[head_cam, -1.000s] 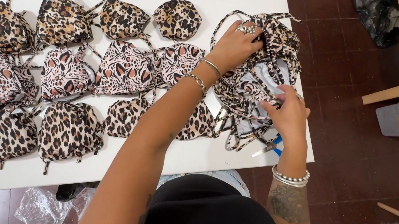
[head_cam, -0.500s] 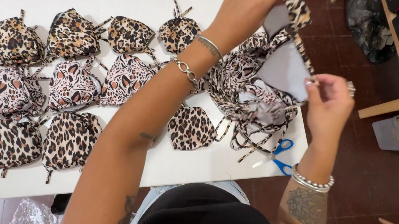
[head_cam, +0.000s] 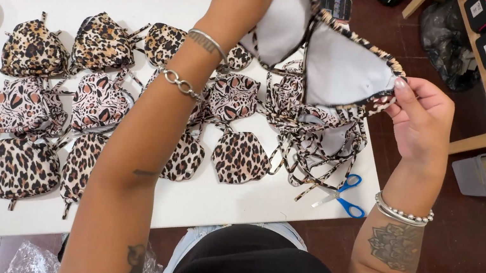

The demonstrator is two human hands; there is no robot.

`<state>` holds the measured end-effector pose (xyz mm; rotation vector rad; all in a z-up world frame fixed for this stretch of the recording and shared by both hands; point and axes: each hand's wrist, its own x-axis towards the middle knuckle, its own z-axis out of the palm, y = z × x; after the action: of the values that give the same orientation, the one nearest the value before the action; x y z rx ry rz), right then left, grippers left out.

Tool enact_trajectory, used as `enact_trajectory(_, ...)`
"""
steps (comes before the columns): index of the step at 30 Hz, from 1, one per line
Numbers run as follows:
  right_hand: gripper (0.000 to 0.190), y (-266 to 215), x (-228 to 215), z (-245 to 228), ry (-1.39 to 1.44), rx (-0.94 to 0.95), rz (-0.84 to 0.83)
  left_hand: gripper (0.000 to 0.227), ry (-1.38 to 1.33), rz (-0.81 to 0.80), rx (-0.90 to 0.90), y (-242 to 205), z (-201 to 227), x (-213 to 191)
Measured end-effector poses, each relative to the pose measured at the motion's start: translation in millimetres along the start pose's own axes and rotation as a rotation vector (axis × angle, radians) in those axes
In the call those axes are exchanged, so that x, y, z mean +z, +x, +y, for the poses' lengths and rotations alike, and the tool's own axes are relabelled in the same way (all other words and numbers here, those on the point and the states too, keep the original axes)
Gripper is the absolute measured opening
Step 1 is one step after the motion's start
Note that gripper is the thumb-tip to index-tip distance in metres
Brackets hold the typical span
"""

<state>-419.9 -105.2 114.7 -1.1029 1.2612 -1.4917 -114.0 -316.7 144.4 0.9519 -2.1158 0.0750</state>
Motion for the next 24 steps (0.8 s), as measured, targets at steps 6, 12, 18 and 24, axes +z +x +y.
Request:
enact_trajectory(6, 0.012, 17.8, -7.8, 3.7, 0.105, -0.047, 0.010, 0.015, -0.337, -0.384, -0.153, -29.4, 8.6, -35.2)
enact_trajectory(12, 0.022, 40.3, -30.3, -19.5, 0.093, -0.249, 0.203, 0.025, -0.787, -0.848, -0.272, -46.3, 49.5, -108.8)
enact_trajectory(18, 0.044, 67.7, -22.1, -36.8, 0.083, -0.290, 0.268, 0.070, -0.847, -0.952, -0.061, -78.6, 56.5, -104.9)
enact_trajectory(24, 0.033, -13.3, 95.3, -12.2, -0.359, -0.875, -0.148, 0.099, -1.386, -0.556, -0.403, -141.7, 99.3, -63.0)
